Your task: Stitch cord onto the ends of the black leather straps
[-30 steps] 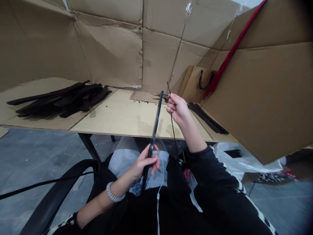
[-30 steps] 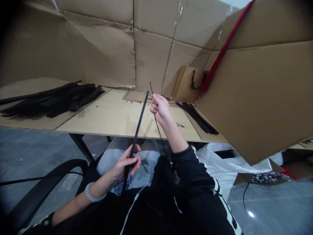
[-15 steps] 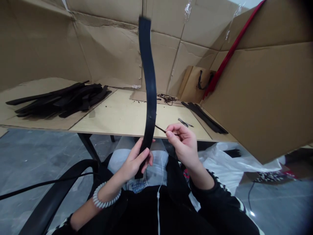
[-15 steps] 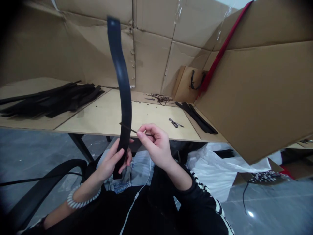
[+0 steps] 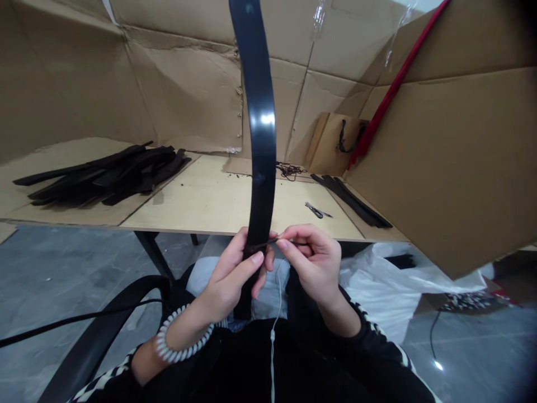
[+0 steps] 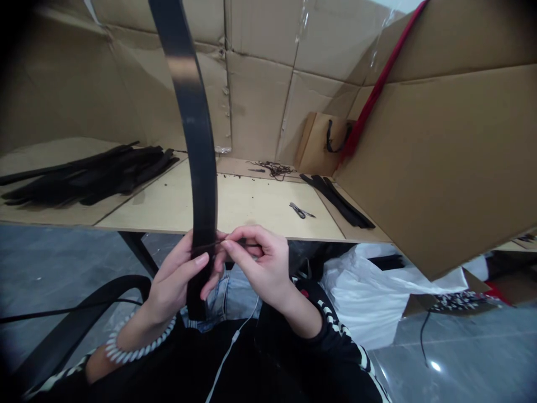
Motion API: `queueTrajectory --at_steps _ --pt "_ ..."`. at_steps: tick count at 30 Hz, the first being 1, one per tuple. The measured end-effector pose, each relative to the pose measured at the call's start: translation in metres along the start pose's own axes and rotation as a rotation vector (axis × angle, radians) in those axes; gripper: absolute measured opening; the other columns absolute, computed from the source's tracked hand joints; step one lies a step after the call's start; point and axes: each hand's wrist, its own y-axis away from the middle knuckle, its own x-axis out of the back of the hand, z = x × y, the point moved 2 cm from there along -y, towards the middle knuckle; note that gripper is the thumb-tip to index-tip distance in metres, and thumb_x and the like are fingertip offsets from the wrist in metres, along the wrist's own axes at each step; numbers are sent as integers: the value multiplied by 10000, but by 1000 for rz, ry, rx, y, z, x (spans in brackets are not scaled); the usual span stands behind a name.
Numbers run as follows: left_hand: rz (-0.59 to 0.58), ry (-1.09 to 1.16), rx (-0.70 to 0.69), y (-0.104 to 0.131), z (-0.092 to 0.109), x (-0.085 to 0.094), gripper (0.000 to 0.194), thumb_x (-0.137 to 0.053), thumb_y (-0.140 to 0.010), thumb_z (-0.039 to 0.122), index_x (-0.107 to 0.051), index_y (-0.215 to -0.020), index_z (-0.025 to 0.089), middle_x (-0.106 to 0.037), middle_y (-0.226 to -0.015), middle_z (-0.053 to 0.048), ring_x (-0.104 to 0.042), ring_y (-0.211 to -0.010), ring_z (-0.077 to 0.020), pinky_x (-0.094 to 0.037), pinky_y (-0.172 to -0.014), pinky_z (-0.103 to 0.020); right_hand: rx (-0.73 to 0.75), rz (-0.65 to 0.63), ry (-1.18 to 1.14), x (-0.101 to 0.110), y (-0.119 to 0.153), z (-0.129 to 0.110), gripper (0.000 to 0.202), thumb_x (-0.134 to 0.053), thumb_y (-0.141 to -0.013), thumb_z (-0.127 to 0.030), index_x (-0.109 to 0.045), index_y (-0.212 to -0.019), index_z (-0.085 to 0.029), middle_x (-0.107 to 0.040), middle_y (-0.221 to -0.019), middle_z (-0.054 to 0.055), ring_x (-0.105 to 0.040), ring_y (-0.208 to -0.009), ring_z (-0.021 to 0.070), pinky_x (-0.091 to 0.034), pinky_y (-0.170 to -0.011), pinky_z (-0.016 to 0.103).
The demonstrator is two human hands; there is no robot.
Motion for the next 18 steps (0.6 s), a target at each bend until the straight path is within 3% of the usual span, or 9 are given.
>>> queueTrajectory --at_steps 4,8,16,18 --pt "66 -20 -35 -2 1 -2 277 -591 -928 388 -539 -1142 220 -507 -658 52 -447 -388 -34 -330 -362 -136 98 72 139 -2 3 -5 91 -711 -827 -139 -668 -854 -214 -674 -704 -31 -529 -464 38 -408 -393 127" --pt "126 -30 -20 0 1 -1 290 -466 -980 456 -565 -1025 187 -543 -557 40 -474 -376 -64 -390 -383 -161 157 88 236 -7 6 -7 79 -712 -838 -164 -668 -869 -221 -650 -658 -39 -451 -417 44 -351 -351 167" --pt "232 -32 -54 0 6 -2 304 -553 -933 465 -618 -875 173 -591 -604 23 -543 -363 -81 -416 -355 -177 312 45 328 -8 8 -14 130 -701 -850 -137 -648 -924 -230 -697 -687 -37 -552 -489 83 -478 -456 222" --pt "254 -68 -95 0 7 -2 278 -557 -933 458 -621 -949 188 -581 -591 32 -543 -359 -87 -422 -343 -180 358 50 377 -7 7 -17 122 -703 -847 -137 -649 -910 -227 -691 -684 -30 -558 -507 95 -488 -471 239"
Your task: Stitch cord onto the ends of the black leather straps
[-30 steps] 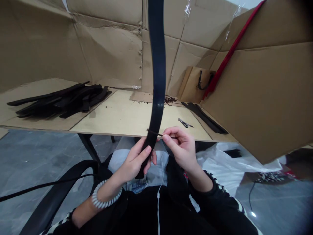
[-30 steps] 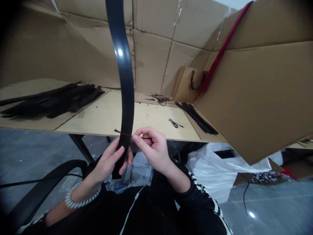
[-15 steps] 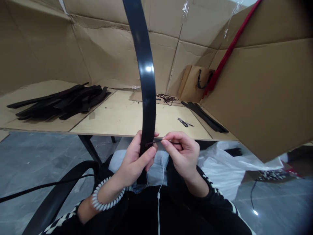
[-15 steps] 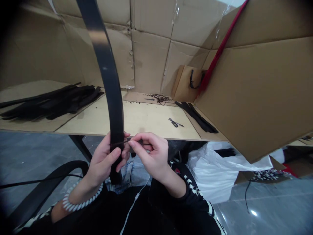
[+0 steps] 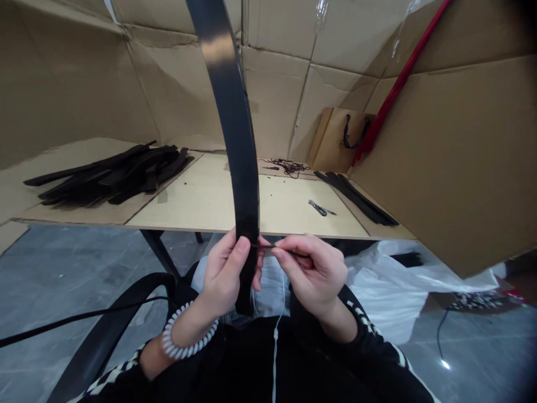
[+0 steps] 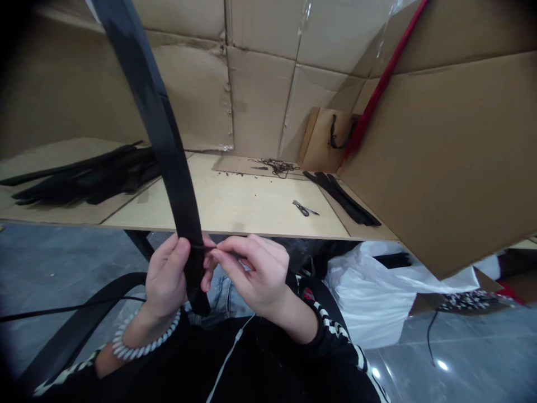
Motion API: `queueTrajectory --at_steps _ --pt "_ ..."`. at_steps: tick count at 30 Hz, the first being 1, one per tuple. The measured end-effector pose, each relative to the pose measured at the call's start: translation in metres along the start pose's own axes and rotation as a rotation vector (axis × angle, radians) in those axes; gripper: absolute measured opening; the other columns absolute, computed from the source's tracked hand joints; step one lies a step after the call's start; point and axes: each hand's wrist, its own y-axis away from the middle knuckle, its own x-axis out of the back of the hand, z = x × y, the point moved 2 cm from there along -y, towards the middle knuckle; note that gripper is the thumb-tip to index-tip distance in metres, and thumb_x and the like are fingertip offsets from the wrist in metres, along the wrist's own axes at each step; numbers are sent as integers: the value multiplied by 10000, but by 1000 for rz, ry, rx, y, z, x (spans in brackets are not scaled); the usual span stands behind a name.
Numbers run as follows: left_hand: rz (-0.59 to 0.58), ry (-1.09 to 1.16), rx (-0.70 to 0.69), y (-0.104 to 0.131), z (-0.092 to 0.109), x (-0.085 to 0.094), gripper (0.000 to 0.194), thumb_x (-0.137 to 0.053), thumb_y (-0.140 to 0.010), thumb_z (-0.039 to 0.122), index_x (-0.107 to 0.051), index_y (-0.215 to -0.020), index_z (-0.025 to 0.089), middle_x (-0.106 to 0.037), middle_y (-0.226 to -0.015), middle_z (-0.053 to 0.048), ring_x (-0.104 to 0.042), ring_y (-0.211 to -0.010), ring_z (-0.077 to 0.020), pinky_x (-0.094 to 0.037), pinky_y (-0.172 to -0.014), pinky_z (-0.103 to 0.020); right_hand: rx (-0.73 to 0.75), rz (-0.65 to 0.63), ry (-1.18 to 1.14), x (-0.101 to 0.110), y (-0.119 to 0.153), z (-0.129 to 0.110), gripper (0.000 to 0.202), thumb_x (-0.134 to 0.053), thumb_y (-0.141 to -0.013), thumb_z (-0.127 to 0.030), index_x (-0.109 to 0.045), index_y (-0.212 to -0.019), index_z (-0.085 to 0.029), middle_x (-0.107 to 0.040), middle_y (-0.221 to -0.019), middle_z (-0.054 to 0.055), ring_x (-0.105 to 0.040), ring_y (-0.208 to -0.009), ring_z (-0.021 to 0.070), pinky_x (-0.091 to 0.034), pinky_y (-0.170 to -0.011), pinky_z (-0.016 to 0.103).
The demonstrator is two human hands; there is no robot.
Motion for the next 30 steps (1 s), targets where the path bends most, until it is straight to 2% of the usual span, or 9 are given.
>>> queueTrajectory --at_steps 2,4,7,11,16,19,23,26,30 --pt "8 -30 -44 0 1 1 269 -543 -945 438 -579 -1108 227 -579 -558 51 -532 -347 -97 -430 -332 -184 28 2 42 1 -1 -1 117 -699 -849 -134 -647 -902 -224 -684 -678 -31 -552 -508 96 -495 -483 246" --pt "8 -52 -67 1 1 2 272 -527 -957 423 -536 -1163 246 -576 -526 64 -520 -334 -102 -428 -323 -183 47 -6 64 1 -2 -1 119 -698 -852 -137 -644 -908 -227 -677 -671 -36 -538 -498 93 -497 -486 249" --pt "24 -96 -59 -1 2 5 235 -513 -964 423 -584 -979 200 -575 -513 45 -527 -352 -96 -431 -342 -179 90 -45 72 0 -4 -1 141 -693 -857 -140 -643 -949 -235 -691 -692 -36 -536 -497 97 -506 -494 255" --pt "64 -195 -133 -2 3 8 298 -561 -938 429 -642 -841 160 -632 -662 -4 -537 -454 -71 -440 -402 -172 126 -80 60 2 -3 0 181 -675 -864 -133 -653 -1016 -228 -731 -796 -8 -562 -542 101 -511 -511 256" --pt "132 -237 -238 -1 3 6 289 -563 -945 401 -662 -1109 185 -607 -694 3 -542 -530 -81 -455 -458 -175 101 -89 18 4 0 0 162 -674 -862 -121 -668 -997 -210 -725 -792 -1 -521 -535 93 -490 -503 248" --pt "99 -179 -209 -1 4 3 282 -559 -948 383 -620 -1145 191 -608 -659 12 -523 -474 -83 -432 -409 -174 93 -85 -8 3 1 0 167 -680 -858 -123 -668 -996 -217 -720 -782 -6 -516 -531 95 -486 -496 253" --pt "78 -103 -117 -3 4 4 205 -587 -929 371 -633 -987 180 -626 -729 2 -529 -441 -68 -432 -384 -166 72 -73 -10 2 1 1 161 -678 -855 -114 -669 -983 -210 -712 -764 -7 -509 -532 93 -466 -487 248" --pt "73 -85 -80 -4 3 9 200 -614 -916 343 -669 -1046 202 -675 -834 -19 -590 -529 -78 -500 -470 -166 42 -62 -25 3 2 4 149 -684 -846 -112 -676 -961 -207 -706 -762 -7 -504 -531 92 -461 -489 248" --pt "110 -148 -139 -3 4 18 260 -694 -859 221 -726 -1117 233 -723 -1040 -46 -664 -768 -108 -569 -721 -183 0 -36 -69 6 4 8 143 -689 -828 -94 -690 -935 -189 -681 -727 -13 -484 -523 80 -440 -480 228"
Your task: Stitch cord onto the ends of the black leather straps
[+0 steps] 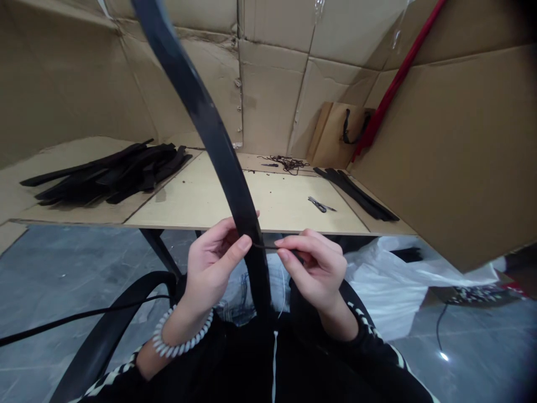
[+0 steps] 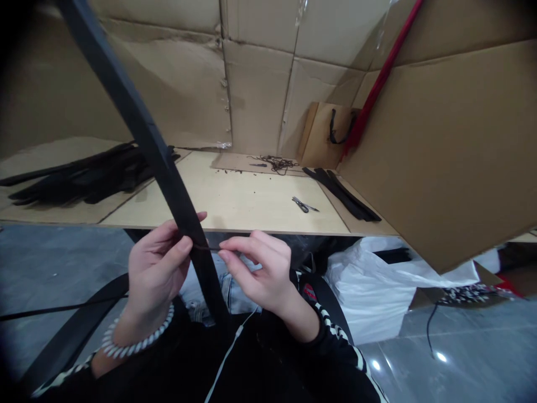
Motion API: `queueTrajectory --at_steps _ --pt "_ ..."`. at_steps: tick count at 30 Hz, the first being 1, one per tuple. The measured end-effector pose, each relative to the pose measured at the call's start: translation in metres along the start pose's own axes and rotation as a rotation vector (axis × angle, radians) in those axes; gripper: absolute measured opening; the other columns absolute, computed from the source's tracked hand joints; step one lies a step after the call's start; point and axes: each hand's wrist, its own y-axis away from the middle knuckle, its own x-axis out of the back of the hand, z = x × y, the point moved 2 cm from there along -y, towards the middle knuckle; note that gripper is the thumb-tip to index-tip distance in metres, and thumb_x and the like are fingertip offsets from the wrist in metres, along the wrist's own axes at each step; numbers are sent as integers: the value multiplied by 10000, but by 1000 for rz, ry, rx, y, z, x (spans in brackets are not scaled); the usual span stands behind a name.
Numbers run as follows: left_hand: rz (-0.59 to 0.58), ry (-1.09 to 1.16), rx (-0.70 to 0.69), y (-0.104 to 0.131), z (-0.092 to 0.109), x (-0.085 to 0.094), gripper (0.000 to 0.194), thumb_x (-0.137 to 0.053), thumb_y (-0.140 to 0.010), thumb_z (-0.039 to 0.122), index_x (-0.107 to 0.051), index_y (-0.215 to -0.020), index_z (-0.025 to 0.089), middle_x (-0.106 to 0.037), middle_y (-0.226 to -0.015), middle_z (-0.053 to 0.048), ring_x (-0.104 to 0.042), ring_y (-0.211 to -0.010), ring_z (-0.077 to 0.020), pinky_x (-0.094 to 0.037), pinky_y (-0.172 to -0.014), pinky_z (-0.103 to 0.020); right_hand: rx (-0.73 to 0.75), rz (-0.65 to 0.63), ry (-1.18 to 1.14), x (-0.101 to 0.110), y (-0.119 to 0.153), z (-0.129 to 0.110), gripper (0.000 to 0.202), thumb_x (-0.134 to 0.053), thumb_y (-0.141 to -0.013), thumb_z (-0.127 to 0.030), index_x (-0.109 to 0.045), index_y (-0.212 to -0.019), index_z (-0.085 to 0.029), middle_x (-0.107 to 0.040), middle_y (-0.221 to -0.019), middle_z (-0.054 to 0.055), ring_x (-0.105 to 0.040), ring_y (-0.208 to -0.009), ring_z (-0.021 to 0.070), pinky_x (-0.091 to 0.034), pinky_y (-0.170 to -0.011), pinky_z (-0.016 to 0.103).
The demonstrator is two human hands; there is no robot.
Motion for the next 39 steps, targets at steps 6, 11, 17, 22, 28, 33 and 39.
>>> queueTrajectory --at_steps 6,11,17,22,28,33,39 --pt "-2 -44 -13 1 5 2 423 -720 -835 173 -682 -1244 279 -732 -1029 -23 -650 -805 -79 -535 -712 -110 -29 -3 -86 3 1 3 161 -695 -815 -84 -705 -940 -184 -576 -646 -37 -442 -516 69 -403 -476 212" --pt "-28 -3 3 2 6 0 340 -705 -852 193 -717 -1181 276 -738 -1077 -35 -689 -865 -107 -565 -778 -143 -102 2 -174 1 0 8 157 -702 -822 -105 -708 -942 -206 -490 -621 -53 -418 -524 68 -350 -471 214" --pt "-68 -6 -36 5 9 -3 397 -699 -848 148 -694 -1220 289 -724 -1143 -28 -697 -845 -98 -579 -753 -130 -147 -18 -286 -5 3 13 154 -695 -824 -93 -703 -928 -208 -562 -680 -42 -425 -546 61 -343 -479 202" --pt "-89 -12 -24 3 11 -4 569 -712 -833 138 -582 -1366 291 -735 -1021 -38 -695 -822 -117 -586 -725 -153 -196 -47 -338 -7 3 15 147 -717 -816 -113 -717 -914 -224 -541 -663 -43 -420 -539 62 -327 -482 206" --pt "-73 61 10 3 10 -7 532 -731 -822 172 -612 -1328 282 -708 -900 -13 -670 -794 -97 -571 -728 -135 -363 -64 -596 -22 7 21 111 -719 -815 -155 -743 -860 -254 -597 -674 -34 -464 -535 68 -359 -497 202" --pt "100 21 -79 0 5 -16 460 -740 -815 186 -661 -1254 300 -711 -949 -7 -666 -789 -87 -570 -712 -133 -634 226 -961 -60 22 30 55 -784 -739 -248 -730 -731 -241 -612 -629 -40 -505 -527 80 -425 -514 204" --pt "297 -80 -141 -13 -13 -17 414 -753 -808 238 -671 -1214 240 -701 -914 -15 -656 -774 -93 -561 -712 -163 -949 474 -868 -104 40 29 237 -783 -713 -383 -690 -832 -201 -638 -698 -9 -533 -602 121 -449 -554 245"
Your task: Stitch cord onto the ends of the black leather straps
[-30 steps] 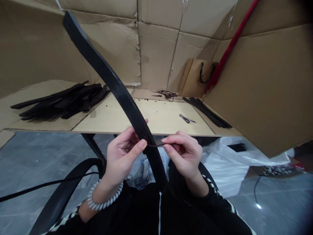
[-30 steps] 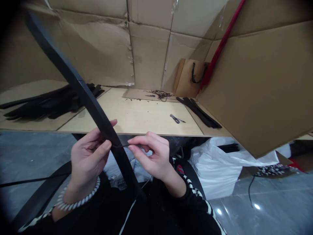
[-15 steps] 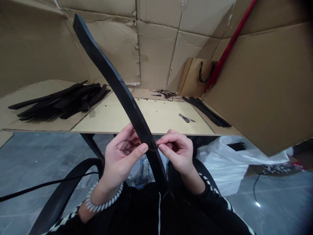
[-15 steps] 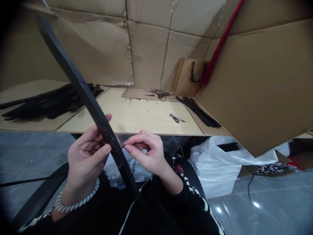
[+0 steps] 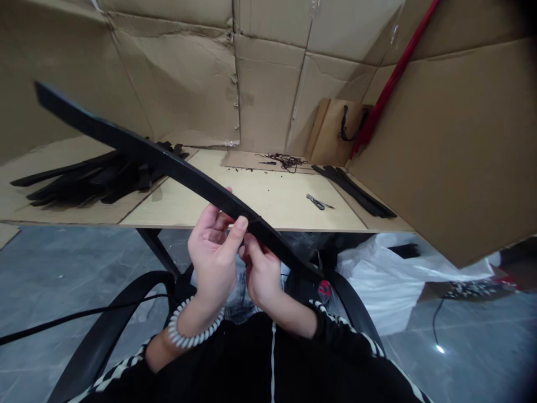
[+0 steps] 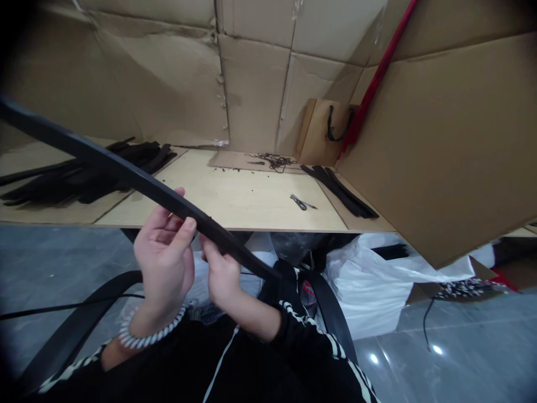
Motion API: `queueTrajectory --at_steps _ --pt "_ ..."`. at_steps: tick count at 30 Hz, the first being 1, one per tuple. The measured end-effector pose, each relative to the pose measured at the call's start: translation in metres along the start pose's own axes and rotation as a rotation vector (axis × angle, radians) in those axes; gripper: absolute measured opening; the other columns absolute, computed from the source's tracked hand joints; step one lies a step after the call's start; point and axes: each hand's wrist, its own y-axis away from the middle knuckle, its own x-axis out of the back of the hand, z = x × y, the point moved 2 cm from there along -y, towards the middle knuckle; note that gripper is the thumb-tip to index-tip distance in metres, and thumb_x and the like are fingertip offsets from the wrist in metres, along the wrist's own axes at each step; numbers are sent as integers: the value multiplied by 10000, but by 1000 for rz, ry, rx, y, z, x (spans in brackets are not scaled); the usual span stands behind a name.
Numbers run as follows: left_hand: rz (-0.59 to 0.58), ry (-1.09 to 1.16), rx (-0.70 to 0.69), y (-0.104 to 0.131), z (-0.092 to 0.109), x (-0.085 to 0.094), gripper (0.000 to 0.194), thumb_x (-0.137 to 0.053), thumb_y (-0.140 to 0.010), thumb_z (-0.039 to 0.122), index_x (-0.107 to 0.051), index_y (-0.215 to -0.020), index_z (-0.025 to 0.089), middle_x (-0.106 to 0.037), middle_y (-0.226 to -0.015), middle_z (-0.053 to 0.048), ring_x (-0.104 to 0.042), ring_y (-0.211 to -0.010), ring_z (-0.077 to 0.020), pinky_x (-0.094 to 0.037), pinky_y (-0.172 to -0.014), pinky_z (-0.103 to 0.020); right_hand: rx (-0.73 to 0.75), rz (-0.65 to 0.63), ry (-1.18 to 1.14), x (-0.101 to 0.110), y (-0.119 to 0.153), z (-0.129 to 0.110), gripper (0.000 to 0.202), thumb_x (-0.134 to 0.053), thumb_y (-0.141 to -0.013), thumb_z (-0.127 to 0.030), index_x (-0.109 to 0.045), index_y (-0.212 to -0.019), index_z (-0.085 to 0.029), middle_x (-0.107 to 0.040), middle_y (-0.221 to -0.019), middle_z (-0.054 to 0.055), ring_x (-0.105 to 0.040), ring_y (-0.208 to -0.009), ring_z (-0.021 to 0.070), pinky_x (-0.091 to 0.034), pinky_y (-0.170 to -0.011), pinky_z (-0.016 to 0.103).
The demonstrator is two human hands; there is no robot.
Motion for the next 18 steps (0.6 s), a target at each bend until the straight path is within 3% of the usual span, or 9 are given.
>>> queueTrajectory --at_steps 2,4,8,12,15,18 --pt "30 -73 -6 -4 -9 1 369 -740 -821 255 -671 -1180 210 -699 -914 -24 -658 -790 -101 -555 -727 -177 38 31 59 -3 -1 4 253 -741 -748 -393 -690 -882 -185 -693 -815 31 -608 -710 156 -502 -635 276" --pt "41 -130 -10 -8 -17 2 300 -731 -827 264 -675 -1110 181 -691 -878 -27 -652 -767 -98 -536 -694 -170 150 -34 211 -4 -3 2 193 -668 -820 -363 -680 -849 -172 -702 -825 45 -637 -757 173 -524 -707 301" --pt "63 -148 -24 -18 -29 6 284 -753 -798 245 -649 -1046 154 -651 -751 5 -609 -645 -75 -484 -588 -154 555 -257 796 2 -5 -18 203 -501 -942 -228 -685 -884 -162 -694 -831 64 -631 -750 164 -496 -698 286" --pt "34 -191 -60 -21 -33 11 283 -754 -789 236 -628 -1026 145 -665 -761 1 -641 -685 -102 -530 -649 -196 1000 -326 1300 6 -10 -48 253 -474 -982 -205 -695 -884 -126 -643 -716 70 -563 -629 153 -422 -607 287" --pt "-19 -267 -87 -19 -32 16 276 -733 -807 237 -624 -1044 144 -691 -833 -18 -667 -755 -126 -559 -741 -241 1276 -455 1505 6 -21 -70 247 -491 -979 -177 -694 -842 -143 -605 -664 46 -519 -612 150 -381 -592 292" --pt "-97 -352 -109 -17 -30 19 351 -706 -834 236 -612 -1161 150 -702 -890 -26 -677 -794 -137 -564 -797 -265 1492 -600 1542 5 -34 -89 206 -551 -951 -159 -698 -807 -141 -579 -616 24 -476 -572 138 -370 -568 288"
